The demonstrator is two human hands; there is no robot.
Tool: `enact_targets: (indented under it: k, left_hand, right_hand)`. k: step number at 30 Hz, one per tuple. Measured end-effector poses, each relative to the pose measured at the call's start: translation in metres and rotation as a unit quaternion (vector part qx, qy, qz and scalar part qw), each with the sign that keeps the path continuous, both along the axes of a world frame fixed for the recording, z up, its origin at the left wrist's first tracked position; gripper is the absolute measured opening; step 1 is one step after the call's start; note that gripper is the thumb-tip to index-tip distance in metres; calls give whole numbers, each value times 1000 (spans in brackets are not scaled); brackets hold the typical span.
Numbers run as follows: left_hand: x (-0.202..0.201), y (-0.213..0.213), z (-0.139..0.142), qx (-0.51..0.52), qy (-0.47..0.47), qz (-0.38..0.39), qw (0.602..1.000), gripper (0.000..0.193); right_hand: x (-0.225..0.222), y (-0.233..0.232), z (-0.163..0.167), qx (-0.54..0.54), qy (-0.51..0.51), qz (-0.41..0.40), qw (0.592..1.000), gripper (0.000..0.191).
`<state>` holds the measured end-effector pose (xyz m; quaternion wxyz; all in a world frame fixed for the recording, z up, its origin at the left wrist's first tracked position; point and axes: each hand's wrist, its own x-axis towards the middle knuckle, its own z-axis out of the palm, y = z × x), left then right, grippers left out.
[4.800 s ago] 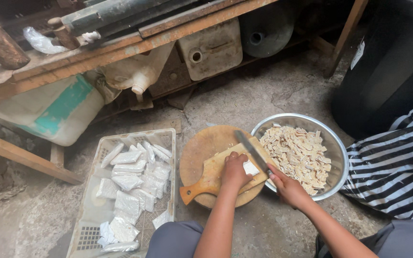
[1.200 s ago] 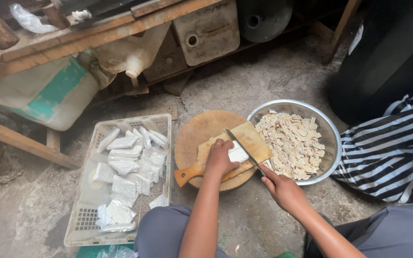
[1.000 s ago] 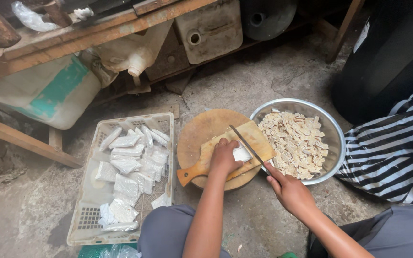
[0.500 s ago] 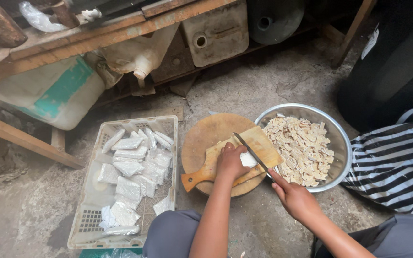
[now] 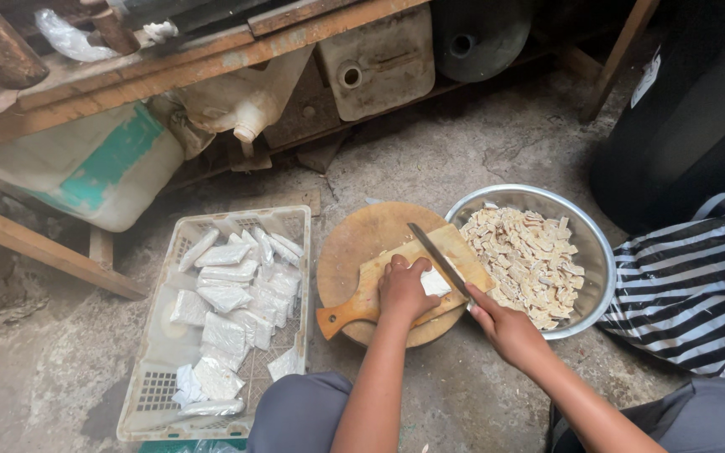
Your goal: The person sits on the floor and slices white rectangular food blocks into thin strips using a knife on a wooden cutting board. Sliced pieces are placed into a metal bowl, and additional wrapped blocks are taken from a plastic basket.
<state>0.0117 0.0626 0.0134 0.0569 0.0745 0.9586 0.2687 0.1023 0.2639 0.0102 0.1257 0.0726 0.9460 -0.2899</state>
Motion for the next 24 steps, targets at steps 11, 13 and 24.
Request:
enact_targets:
  k: [11, 13, 24]
  left_hand:
    - [-3, 0, -10, 24, 9, -4, 1000, 66]
    - [-3, 0, -13, 26, 11, -4, 1000, 67]
    - [0, -5, -13, 49, 56, -4, 997, 63]
  right_hand:
    - [10, -18, -2, 73, 72, 49, 994, 55]
    - [1, -20, -11, 72, 77, 48, 993, 55]
    - [-11, -16, -3, -9, 45, 14, 999, 52]
